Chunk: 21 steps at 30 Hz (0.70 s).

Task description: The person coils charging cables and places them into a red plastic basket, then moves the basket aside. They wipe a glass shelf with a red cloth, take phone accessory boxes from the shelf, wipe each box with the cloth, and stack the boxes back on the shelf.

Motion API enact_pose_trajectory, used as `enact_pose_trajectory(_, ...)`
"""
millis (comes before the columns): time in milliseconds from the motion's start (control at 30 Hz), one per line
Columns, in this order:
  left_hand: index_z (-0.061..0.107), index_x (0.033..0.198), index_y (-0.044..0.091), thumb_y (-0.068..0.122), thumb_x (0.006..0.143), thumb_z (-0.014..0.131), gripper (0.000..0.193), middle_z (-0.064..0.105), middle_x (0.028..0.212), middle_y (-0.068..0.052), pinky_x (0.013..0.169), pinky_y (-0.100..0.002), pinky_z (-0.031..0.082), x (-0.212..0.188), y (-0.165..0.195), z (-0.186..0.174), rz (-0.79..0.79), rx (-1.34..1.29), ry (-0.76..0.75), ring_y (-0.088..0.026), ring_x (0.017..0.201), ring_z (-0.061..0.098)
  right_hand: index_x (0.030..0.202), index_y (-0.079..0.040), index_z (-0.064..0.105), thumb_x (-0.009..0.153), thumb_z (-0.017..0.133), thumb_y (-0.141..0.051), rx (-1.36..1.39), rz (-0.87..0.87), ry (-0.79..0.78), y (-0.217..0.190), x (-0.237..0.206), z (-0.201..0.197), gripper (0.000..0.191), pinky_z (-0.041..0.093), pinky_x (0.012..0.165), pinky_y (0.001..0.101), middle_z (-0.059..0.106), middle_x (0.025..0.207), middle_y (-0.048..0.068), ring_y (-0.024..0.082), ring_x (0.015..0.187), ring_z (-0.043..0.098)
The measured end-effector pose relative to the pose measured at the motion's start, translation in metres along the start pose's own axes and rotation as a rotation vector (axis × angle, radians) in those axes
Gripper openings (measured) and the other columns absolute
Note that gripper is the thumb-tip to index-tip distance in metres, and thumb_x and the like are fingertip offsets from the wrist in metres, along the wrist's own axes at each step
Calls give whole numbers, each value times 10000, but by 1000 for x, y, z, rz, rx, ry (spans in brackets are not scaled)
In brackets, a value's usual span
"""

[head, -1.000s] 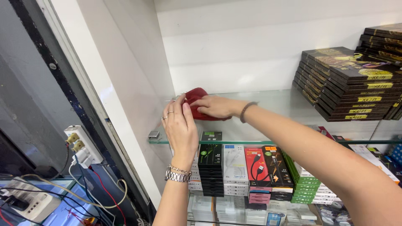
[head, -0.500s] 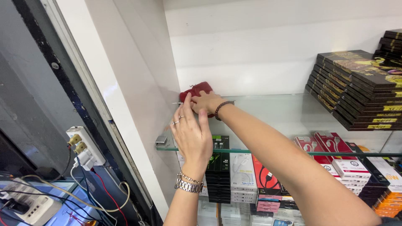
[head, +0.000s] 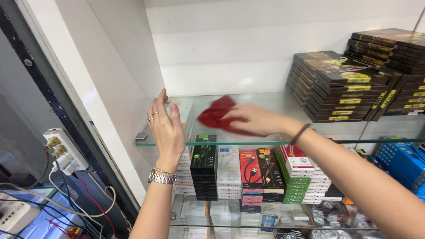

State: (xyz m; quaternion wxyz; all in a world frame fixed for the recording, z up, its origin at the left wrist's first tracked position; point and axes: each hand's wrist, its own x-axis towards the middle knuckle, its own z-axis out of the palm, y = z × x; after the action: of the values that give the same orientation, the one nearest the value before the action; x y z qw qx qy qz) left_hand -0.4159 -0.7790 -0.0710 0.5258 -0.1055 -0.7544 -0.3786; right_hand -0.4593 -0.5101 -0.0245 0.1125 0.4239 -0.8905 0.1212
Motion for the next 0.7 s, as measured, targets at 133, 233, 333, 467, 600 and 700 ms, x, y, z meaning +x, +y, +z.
enact_pose_trajectory(133, 510, 1465, 48, 339, 1093, 445, 477, 595, 1412, -189, 1183, -532, 254, -5, 35, 17, 49, 145, -3, -365, 1380, 448, 1355, -228, 648, 977, 483, -378, -231, 437, 14, 4, -29, -13, 440, 456, 1020, 465, 576, 1333, 172, 389, 1152, 590)
enact_pose_trajectory(233, 502, 1459, 25, 352, 1081, 448, 502, 607, 1370, -198, 1131, -506, 314, -15, 68, 46, 104, -32, -104, -385, 1319, 484, 1345, -204, 634, 993, 457, -429, -124, 156, 58, -7, -38, 14, 454, 437, 1057, 474, 622, 1327, 160, 385, 1176, 587)
enact_pose_trajectory(333, 546, 1424, 34, 374, 1057, 483, 505, 641, 1268, -200, 1129, -507, 332, -21, 89, 67, 163, 54, -151, -374, 1249, 528, 1357, -189, 577, 992, 432, -459, -112, 117, 14, 5, -51, 19, 476, 418, 1093, 484, 649, 1319, 145, 357, 1192, 620)
enact_pose_trajectory(467, 556, 1393, 15, 393, 1055, 487, 512, 680, 1159, -196, 1099, -497, 350, -21, 94, 75, 123, 96, -197, -352, 1184, 564, 1468, -318, 510, 985, 400, -442, -231, 491, -55, 54, -37, -14, 510, 382, 1088, 507, 507, 1408, 208, 450, 1230, 511)
enact_pose_trajectory(600, 581, 1361, 21, 396, 1053, 481, 495, 707, 1118, -177, 1059, -476, 366, -19, 90, 75, 85, 73, -184, -329, 1152, 582, 1484, -255, 497, 1019, 383, -439, -249, 573, -53, 62, -23, -20, 513, 384, 1107, 508, 510, 1414, 242, 453, 1274, 510)
enact_pose_trajectory(700, 592, 1349, 29, 401, 1053, 479, 489, 715, 1098, -169, 1050, -462, 369, -19, 88, 74, 52, 53, -198, -318, 1140, 590, 1487, -229, 494, 1011, 382, -444, -187, 501, -64, 32, -57, -17, 535, 422, 1110, 481, 563, 1379, 237, 438, 1246, 562)
